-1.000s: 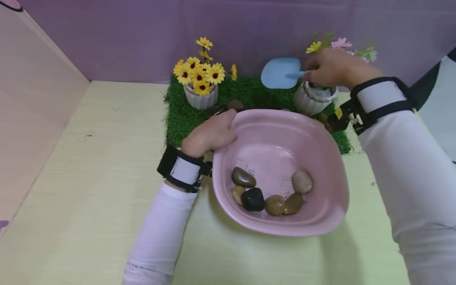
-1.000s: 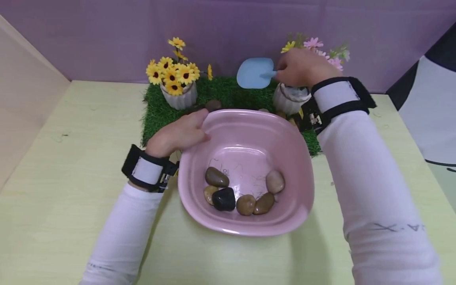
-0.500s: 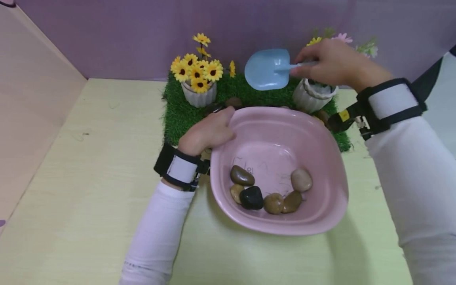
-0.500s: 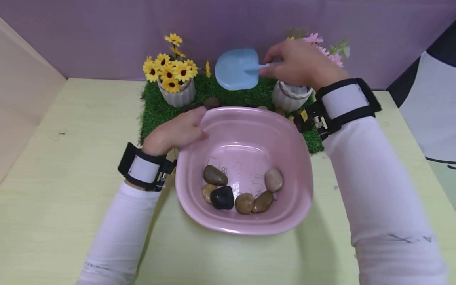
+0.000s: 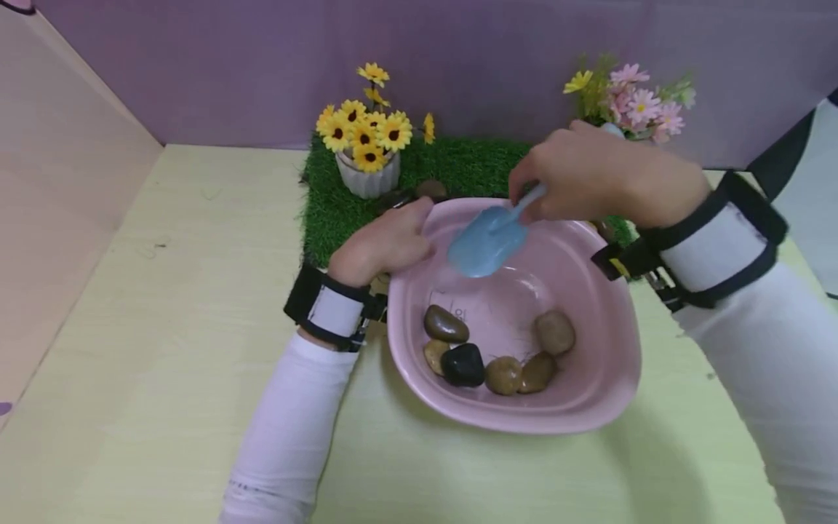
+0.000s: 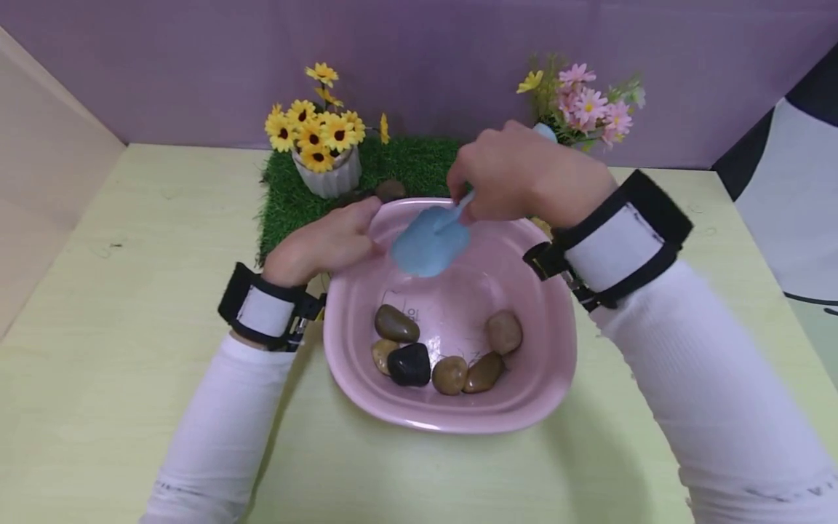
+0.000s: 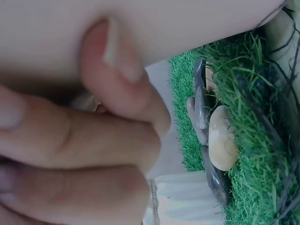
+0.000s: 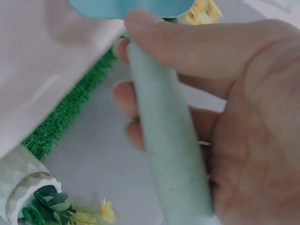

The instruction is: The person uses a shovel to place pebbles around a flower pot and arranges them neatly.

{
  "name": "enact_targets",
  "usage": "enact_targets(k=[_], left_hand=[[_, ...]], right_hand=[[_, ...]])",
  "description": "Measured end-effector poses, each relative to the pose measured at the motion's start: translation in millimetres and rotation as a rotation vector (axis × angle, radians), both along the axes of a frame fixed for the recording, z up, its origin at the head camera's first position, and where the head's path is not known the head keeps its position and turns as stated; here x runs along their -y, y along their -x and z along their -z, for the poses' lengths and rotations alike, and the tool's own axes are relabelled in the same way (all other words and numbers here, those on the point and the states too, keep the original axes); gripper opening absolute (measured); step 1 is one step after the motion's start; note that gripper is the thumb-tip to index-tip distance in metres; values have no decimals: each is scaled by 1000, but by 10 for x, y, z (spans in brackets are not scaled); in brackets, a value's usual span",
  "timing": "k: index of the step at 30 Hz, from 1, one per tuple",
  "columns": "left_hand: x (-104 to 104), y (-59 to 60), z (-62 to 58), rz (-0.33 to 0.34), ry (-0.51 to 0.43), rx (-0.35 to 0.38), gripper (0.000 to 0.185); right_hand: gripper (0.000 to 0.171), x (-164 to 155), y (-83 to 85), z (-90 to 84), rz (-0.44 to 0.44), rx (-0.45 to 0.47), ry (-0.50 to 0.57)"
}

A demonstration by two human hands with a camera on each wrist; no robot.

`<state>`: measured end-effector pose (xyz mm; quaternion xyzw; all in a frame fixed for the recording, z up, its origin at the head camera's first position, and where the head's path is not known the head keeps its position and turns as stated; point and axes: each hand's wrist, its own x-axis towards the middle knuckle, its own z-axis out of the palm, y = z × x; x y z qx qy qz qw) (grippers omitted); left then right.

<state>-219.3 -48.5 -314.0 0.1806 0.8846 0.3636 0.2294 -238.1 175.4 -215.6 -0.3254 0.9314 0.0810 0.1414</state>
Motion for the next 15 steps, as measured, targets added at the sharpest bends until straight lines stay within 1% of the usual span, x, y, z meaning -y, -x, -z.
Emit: enact_targets(k=[4,7,11,15], left_hand=[[10,0,-1,4,-24,12,26],[4,6,1,10,-25,18,25],[0,10,-4,14,3,21,27],[14,14,-6,17,23,22,31]], right_hand=[[22,130,-113,80,-96,-29,-8],[19,193,-199,149,-145,-76,-18],[17,256,-276,256,-200,-134,-49],[18,333,-318,344,-231,-154,-61]])
